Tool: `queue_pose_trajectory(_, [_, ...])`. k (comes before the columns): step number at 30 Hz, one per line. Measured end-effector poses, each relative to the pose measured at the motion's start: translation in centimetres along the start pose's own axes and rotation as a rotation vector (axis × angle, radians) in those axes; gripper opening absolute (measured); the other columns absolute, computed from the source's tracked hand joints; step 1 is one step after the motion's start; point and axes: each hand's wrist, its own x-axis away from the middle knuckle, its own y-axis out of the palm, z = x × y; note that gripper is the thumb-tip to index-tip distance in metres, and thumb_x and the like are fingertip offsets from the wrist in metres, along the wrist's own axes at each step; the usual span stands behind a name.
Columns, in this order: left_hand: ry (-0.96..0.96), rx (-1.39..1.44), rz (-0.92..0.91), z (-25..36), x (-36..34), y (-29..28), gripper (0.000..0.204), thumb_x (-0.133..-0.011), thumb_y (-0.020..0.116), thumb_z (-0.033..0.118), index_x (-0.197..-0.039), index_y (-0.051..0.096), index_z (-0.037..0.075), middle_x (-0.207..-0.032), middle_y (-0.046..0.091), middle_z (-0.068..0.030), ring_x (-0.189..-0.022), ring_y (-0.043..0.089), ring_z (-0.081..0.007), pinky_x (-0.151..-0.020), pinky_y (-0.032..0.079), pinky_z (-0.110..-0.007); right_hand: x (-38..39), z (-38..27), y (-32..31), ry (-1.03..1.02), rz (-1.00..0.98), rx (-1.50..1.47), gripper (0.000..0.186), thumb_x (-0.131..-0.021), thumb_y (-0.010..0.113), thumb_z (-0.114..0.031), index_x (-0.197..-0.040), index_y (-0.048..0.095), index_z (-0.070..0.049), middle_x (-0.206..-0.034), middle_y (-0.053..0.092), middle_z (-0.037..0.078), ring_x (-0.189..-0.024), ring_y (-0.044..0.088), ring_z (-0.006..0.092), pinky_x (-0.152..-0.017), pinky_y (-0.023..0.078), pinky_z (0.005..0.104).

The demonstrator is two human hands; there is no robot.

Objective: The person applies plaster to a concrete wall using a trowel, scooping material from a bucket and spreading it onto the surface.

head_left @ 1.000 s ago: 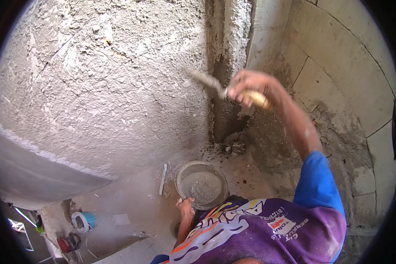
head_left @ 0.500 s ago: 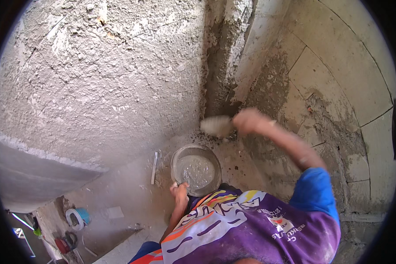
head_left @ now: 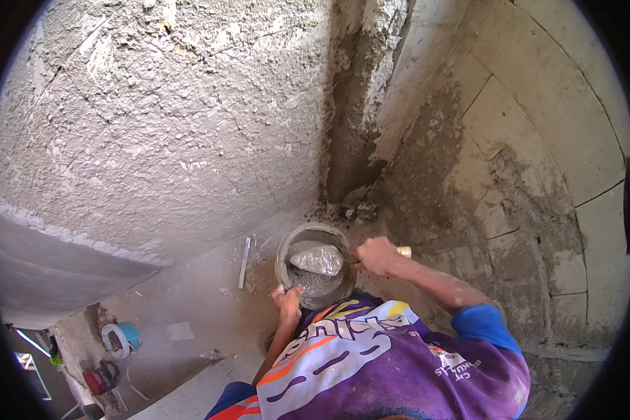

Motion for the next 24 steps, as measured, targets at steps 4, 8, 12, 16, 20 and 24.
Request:
queue_pose_trajectory(4, [-0.055,-0.002,0.036,0.4,0.3,-0.1,0.034,-0.055,0.056,-0.004,-0.089,0.057,-0.005,-0.080,0.059,-0.0064,-0.068,0.052,-0.0169,-0.062,0.043,-0.030,0.4,1.4,-11.5,-0.372,0.179,-0.180,0.030,-0.072,0.064,-0.032,-0.070,0.057,-0.003,-0.055,0.055,0.015,-0.054,0.058,0.0292,-0.052,0.047,0.0384])
queue_pose_trajectory(8, [-0.046,0.074,0.082,0.6,0.8,0.3,0.018,-0.054,0.055,-0.006,-0.071,0.057,-0.002,-0.070,0.057,-0.0033,-0.061,0.049,-0.0129,-0.056,0.042,-0.029,-1.2,4.2,-21.4,-0.152,-0.209,-0.959,0.013,-0.072,0.067,-0.011,-0.073,0.061,0.000,-0.067,0.062,0.009,-0.048,0.056,0.0094,-0.039,0.046,0.0225])
queue_pose_trajectory(12, [-0.062,0.058,0.029,-2.0,0.4,0.3,0.029,-0.054,0.054,-0.006,-0.083,0.058,-0.005,-0.078,0.060,-0.0069,-0.067,0.053,-0.0167,-0.060,0.043,-0.030,-2.4,11.2,-30.9,0.273,0.232,-0.625,0.027,-0.079,0.057,-0.013,-0.101,0.055,0.003,-0.067,0.057,0.009,-0.048,0.053,0.0124,-0.039,0.048,0.0212])
queue_pose_trajectory(16, [-0.030,0.043,0.053,-0.7,0.0,-2.1,0.033,-0.054,0.054,-0.008,-0.087,0.058,-0.005,-0.082,0.061,-0.0070,-0.069,0.054,-0.0178,-0.063,0.044,-0.029,0.7,10.0,-40.0,0.196,0.869,-0.553,0.032,-0.079,0.058,-0.024,-0.100,0.057,0.000,-0.066,0.054,0.005,-0.048,0.048,0.0101,-0.038,0.043,0.0209])
queue_pose_trajectory(20, [-0.124,-0.066,-0.025,-0.8,-1.0,-0.2,0.032,-0.053,0.056,-0.005,-0.085,0.056,-0.005,-0.079,0.059,-0.0061,-0.067,0.053,-0.0166,-0.062,0.043,-0.027,5.1,5.7,-42.2,0.330,0.587,-0.064,0.022,-0.079,0.057,-0.022,-0.087,0.059,-0.002,-0.064,0.054,0.005,-0.055,0.051,0.0118,-0.048,0.044,0.0241])
queue_pose_trajectory(24, [-0.164,-0.122,0.053,2.4,-1.4,-2.3,0.032,-0.053,0.059,-0.001,-0.085,0.055,-0.005,-0.078,0.057,-0.0064,-0.068,0.052,-0.0165,-0.063,0.043,-0.028,0.3,5.8,-29.5,0.182,0.183,0.045,0.022,-0.082,0.053,-0.022,-0.098,0.059,-0.009,-0.077,0.058,0.006,-0.067,0.055,0.0139,-0.058,0.048,0.0257])
